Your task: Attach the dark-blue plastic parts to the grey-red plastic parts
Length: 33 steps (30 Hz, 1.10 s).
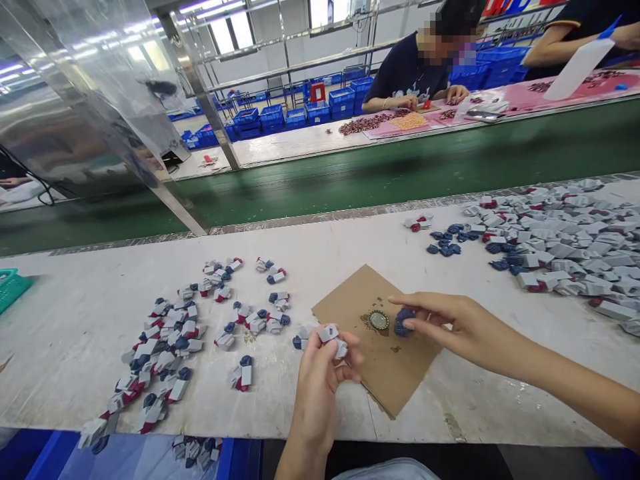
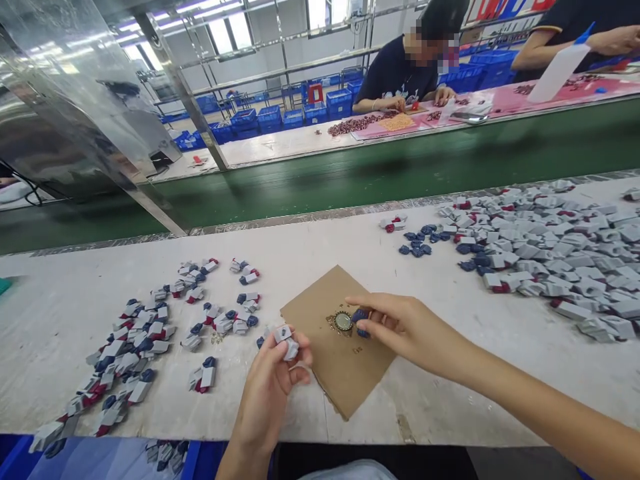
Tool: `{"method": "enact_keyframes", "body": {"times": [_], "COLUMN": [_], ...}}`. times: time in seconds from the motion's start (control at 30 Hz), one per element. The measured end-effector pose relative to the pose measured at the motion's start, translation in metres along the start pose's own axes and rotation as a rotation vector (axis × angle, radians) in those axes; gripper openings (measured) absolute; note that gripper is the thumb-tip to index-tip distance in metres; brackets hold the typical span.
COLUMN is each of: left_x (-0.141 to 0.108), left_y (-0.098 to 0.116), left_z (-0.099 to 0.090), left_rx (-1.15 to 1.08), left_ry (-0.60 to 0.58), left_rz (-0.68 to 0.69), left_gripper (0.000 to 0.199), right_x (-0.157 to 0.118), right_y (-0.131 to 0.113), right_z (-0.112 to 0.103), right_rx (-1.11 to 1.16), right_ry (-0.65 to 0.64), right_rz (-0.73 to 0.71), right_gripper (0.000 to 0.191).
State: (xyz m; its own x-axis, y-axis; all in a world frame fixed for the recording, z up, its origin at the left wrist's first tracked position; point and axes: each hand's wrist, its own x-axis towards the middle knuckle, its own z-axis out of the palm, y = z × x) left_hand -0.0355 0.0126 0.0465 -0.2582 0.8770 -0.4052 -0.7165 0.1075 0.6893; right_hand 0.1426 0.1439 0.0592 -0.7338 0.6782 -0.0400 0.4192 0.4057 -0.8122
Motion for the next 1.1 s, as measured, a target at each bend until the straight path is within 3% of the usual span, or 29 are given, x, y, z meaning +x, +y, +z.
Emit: {"method": "enact_keyframes", "body": {"times": [0.17,0.27,0.47,0.6,0.7,0.8,0.93,1.03,1.1], "left_x": [-0.004,-0.002,0.003,0.0,-0.002,-0.002,0.001,0.002,0.003], "left_y": [0.006,0.008,-0.001,-0.017,-0.026,-0.03,-0.031,-0.031,-0.029], "left_z": [0.0,-0.003,-0.017,-0.016,-0.011,-0.008,-0.008,-0.007,-0.005], "left_rx": [-0.131,-0.049,0.08,0.462,0.887,1.071,1.137,1.184,1.138], "left_ry": [-0.001,0.023,0.109,0.156,0.094,0.048,0.1,0.099,0.082], "left_rz": [-0.016,0.033,0.111,0.209,0.308,0.334,0.381,0.381,0.371], "left_gripper": [0.024,0.021,0.018,0.022,0.021,0.021,0.022,0.021,0.019], "right_x": [0.004,0.008,0.01,0.011,0.015,0.018,0.017,0.013,0.008], "right_y": [-0.004,-0.004,0.005,0.01,0.007,0.003,0.001,0.0,-0.003], "right_z": [0.019,0.021,0.012,0.014,0.019,0.022,0.02,0.017,0.014], "right_rx": [0.083,-0.084,-0.464,-0.637,-0.679,-0.645,-0.487,-0.252,-0.006], "right_ry": [-0.014,-0.019,0.114,0.03,0.01,-0.009,0.004,-0.011,-0.022], "right_rz": [0.068,-0.006,-0.205,-0.224,-0.165,-0.101,-0.045,0.002,0.042], "right_gripper": [0.024,0.021,0.019,0.02,0.02,0.012,0.007,0.009,0.021]}}
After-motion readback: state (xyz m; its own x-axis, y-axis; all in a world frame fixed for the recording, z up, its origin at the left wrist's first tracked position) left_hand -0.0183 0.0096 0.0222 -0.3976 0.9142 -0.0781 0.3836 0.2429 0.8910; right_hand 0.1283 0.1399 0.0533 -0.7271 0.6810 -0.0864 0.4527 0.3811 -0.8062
